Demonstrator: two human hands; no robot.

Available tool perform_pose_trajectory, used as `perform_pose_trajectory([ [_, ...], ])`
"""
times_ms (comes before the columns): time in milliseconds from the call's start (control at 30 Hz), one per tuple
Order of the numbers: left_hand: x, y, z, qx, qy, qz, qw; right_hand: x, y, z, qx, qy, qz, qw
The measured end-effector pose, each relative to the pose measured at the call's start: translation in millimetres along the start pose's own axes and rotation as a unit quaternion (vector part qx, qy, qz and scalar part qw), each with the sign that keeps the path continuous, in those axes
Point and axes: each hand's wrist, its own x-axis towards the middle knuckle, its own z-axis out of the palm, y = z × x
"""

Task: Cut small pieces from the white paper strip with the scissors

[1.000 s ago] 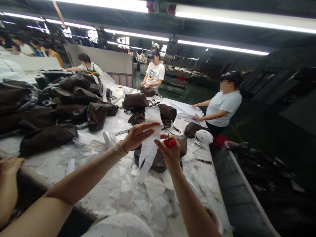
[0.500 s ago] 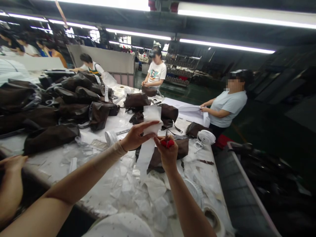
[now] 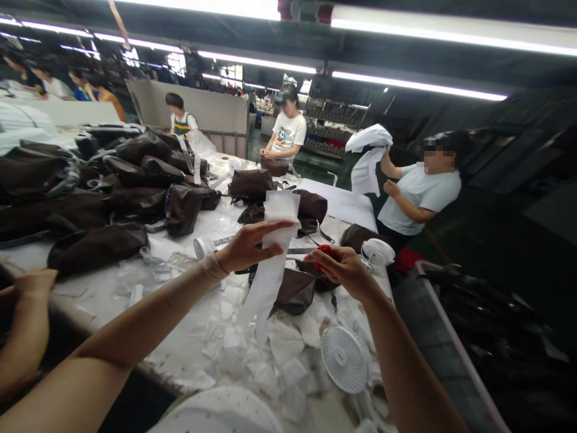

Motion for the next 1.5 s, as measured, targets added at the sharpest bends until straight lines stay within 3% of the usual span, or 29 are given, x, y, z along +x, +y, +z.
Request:
perform_pose_trajectory([
  [300,-1.0,0.7,2.8,0.029,-0.024,0.028,0.999,7.2,-14.4,9.3,-0.042,-0.024,0.031,0.998],
  [567,1.0,5.4,4.6,0.059,-0.034,0.041,0.997,12.2,-12.2,14.0,-0.063,-0.047,-0.001,0.997],
  [1100,4.0,7.0,10.0,0.026,-0.032,0.066,0.997,13.8,-14.1,21.8,-0.095,-0.035,-0.048,0.994],
  [1500,4.6,6.6,11.0,0.003,-0.041,0.069,0.997,18.8,-17.4,23.1,-0.185,-0.047,-0.082,0.978],
])
